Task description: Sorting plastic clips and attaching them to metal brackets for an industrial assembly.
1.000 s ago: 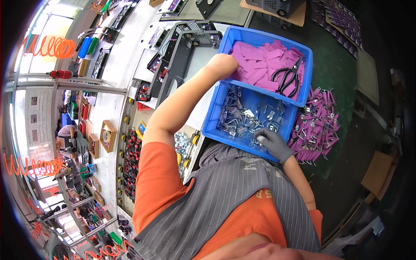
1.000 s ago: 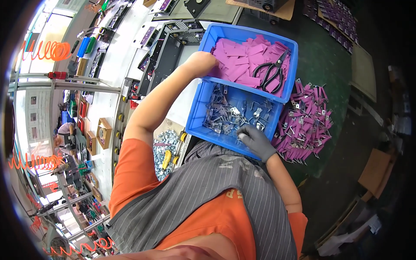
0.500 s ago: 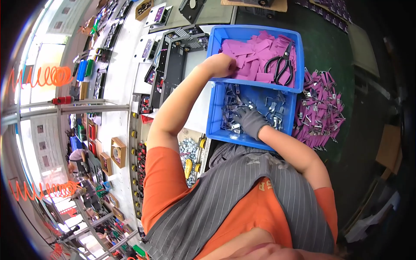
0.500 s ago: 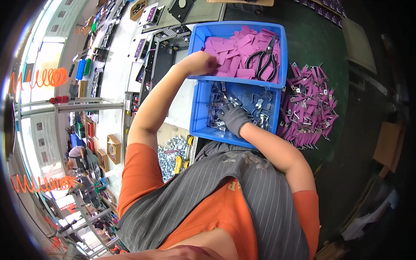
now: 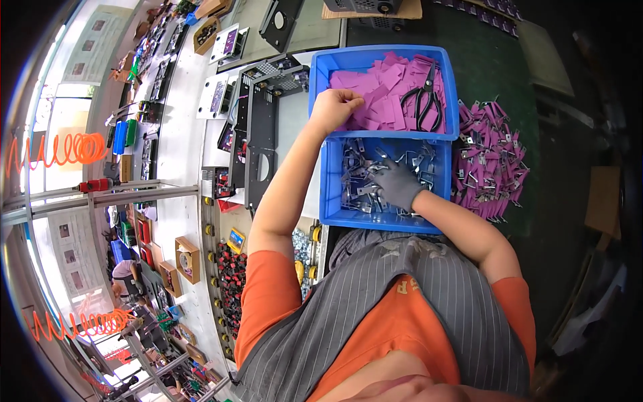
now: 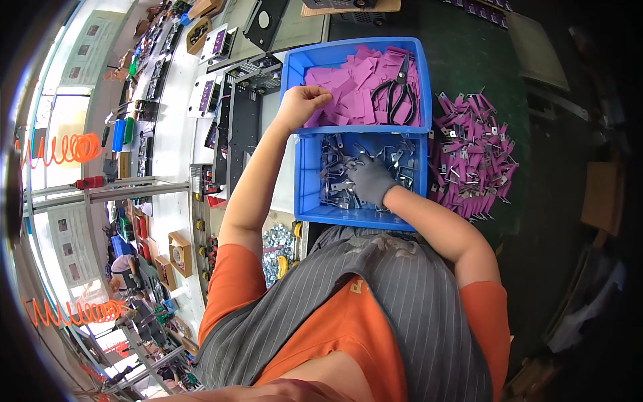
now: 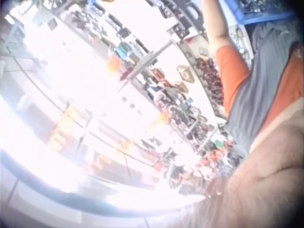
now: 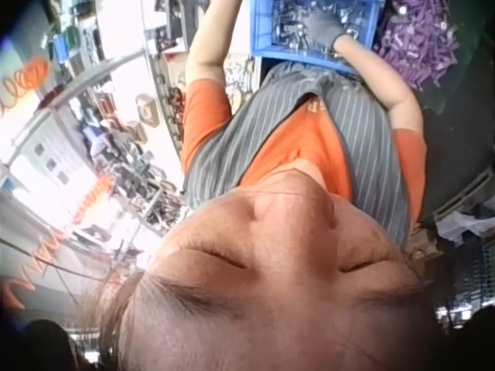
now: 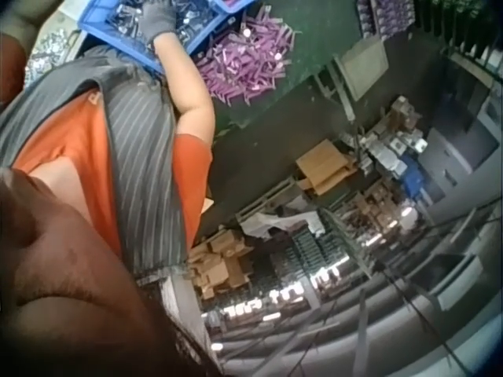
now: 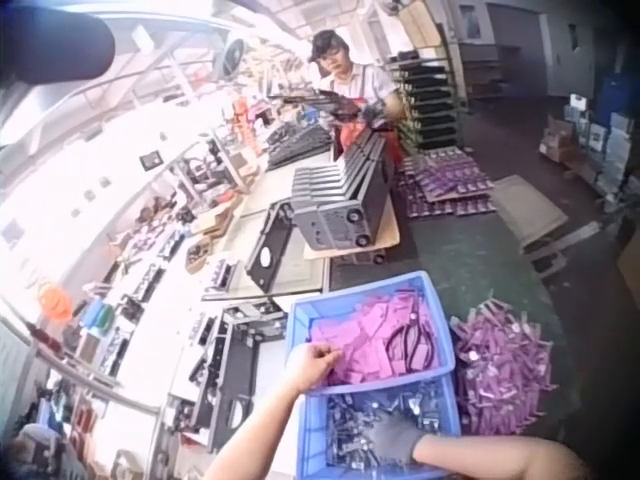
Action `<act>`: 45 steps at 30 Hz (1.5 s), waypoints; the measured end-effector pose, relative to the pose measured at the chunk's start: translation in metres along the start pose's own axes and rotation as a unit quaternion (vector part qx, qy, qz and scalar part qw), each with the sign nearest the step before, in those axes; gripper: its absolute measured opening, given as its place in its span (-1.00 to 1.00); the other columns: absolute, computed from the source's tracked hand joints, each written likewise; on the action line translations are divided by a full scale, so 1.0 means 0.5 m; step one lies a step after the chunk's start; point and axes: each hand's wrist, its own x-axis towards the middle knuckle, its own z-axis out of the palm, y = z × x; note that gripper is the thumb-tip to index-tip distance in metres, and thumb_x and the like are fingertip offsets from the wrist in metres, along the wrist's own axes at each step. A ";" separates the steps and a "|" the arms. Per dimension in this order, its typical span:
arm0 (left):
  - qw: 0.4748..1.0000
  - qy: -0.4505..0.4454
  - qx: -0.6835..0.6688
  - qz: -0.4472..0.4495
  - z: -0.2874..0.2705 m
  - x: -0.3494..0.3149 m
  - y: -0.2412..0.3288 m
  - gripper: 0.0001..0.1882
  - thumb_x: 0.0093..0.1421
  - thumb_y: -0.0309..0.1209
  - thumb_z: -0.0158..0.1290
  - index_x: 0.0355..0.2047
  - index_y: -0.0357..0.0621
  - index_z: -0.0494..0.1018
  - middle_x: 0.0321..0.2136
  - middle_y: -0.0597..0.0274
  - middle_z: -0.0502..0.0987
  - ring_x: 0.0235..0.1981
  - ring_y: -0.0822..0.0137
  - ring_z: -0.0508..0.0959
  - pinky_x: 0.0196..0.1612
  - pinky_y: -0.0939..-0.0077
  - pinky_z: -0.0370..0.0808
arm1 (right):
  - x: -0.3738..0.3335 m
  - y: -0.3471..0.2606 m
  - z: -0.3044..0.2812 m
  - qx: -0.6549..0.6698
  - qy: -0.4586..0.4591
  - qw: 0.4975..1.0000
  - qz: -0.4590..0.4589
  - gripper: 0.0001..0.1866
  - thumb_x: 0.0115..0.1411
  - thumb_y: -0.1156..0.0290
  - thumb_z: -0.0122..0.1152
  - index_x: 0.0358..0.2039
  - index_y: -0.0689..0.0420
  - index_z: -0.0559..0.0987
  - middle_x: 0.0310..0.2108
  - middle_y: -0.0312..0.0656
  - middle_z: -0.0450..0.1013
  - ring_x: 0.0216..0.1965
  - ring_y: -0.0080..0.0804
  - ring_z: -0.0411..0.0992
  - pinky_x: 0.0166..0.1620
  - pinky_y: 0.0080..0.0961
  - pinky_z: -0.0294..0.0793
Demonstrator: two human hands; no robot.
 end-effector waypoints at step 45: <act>0.975 0.012 -0.221 0.017 0.109 -0.216 0.117 -0.83 0.08 -0.49 0.12 -0.30 -0.29 0.54 -0.42 0.28 0.55 -0.42 0.55 0.48 -0.48 0.72 0.37 | -0.268 -0.020 -0.291 0.526 0.154 0.805 0.228 -0.85 0.14 0.49 0.08 -0.26 0.22 0.52 -0.38 -0.27 0.47 -0.41 -0.63 0.42 -0.36 -0.68 0.40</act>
